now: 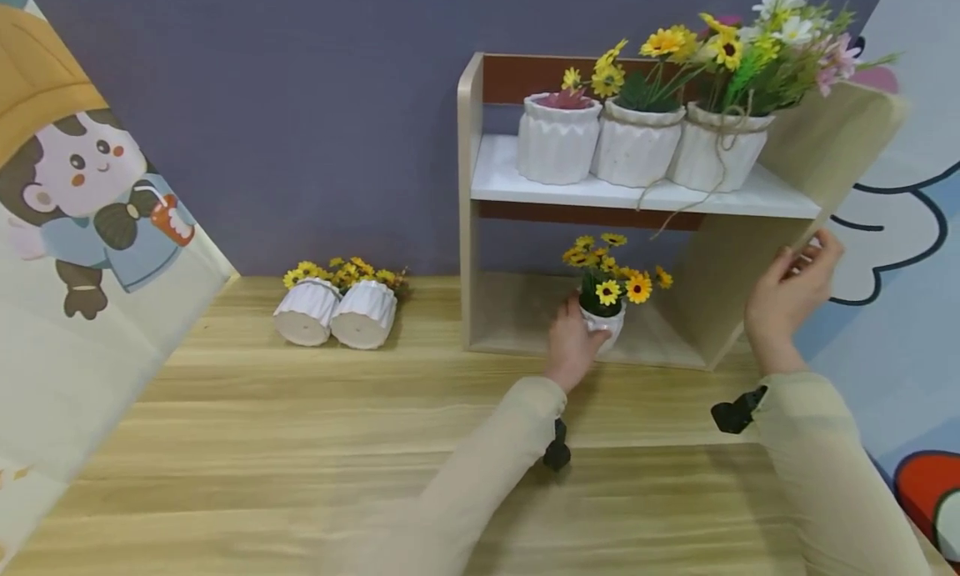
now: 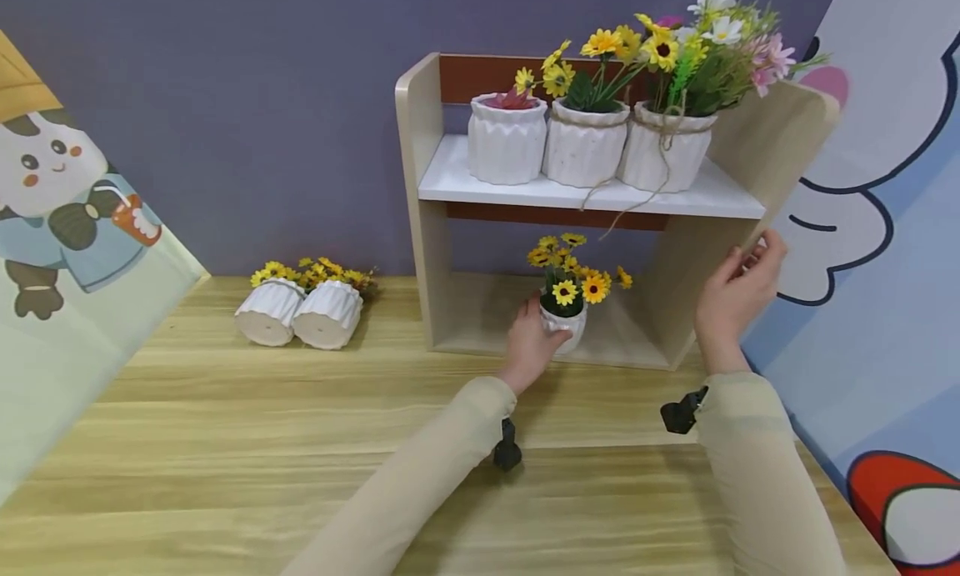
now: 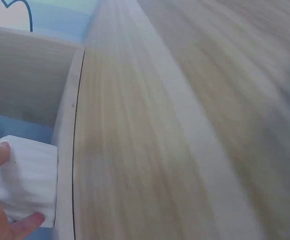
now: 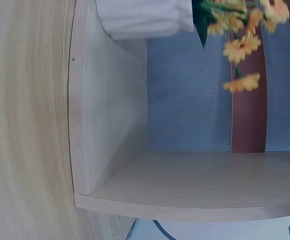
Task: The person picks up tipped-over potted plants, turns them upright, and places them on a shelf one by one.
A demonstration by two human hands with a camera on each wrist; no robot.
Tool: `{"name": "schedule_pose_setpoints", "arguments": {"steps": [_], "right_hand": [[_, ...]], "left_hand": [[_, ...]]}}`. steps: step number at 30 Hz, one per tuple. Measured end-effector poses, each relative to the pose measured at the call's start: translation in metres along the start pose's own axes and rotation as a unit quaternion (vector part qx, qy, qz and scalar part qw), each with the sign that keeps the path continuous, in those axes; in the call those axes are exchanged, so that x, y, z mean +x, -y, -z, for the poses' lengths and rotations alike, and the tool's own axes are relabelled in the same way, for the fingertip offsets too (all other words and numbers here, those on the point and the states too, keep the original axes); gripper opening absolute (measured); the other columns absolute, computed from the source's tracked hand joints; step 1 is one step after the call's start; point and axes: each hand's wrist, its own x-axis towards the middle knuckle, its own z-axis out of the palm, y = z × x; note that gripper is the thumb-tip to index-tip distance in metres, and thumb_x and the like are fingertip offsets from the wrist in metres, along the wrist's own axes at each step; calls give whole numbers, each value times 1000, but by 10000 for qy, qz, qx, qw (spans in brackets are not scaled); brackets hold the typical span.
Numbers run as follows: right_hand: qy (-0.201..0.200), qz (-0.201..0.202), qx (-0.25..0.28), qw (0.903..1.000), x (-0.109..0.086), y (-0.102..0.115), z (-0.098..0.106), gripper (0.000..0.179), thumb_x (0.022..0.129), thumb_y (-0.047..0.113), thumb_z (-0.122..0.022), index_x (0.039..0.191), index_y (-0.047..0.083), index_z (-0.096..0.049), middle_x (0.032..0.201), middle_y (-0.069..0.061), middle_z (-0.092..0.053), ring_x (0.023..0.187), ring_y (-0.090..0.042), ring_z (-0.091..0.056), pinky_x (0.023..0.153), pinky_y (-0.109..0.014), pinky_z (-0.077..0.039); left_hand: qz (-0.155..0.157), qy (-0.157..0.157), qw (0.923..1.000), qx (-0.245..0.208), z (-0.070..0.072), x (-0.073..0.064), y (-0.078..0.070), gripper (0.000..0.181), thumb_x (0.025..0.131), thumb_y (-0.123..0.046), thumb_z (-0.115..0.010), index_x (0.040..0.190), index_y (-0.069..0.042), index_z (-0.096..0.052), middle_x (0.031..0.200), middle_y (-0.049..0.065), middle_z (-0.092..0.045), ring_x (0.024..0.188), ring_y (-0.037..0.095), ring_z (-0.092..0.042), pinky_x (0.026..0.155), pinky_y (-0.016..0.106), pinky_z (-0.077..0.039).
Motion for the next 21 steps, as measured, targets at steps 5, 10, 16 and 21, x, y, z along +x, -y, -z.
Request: {"name": "schedule_pose_setpoints", "arguments": {"steps": [5,10,16,21], "right_hand": [[94,99,-156,9998,-3,2,-4,32,94,30,-41,125,40,-39,97,20,-42,91,2,-47,80,-20,-41],[47,327,-32,9994,-2,2,-6,31,94,30,-41,125,37,-40,98,19,-43,91,1,-47,80,-20,-42],[-63,385,-77,9992,0,2,-1,31,94,28,-43,124,36,-42,96,18,-44,88,2,-48,79,-19,-42],[-39,286,-176,9994,-2,2,5,31,94,26,-43,124,35,-42,94,19,-43,93,-5,-51,81,-19,-43]], "left_hand": [[-14,133,9998,-112,-8,7,-4,82,74,-35,-74,138,-6,-31,131,12,-46,104,26,-57,84,33,-50],[15,198,9994,-273,-12,16,-12,82,75,-32,-74,138,-4,-31,133,12,-45,110,26,-54,90,31,-47],[110,305,9992,-213,-20,22,-23,81,72,-33,-76,137,-9,-34,132,10,-45,110,25,-54,89,30,-47],[240,552,9980,-195,-29,23,-31,82,73,-34,-75,138,-11,-31,134,8,-44,111,23,-53,90,29,-46]]}}
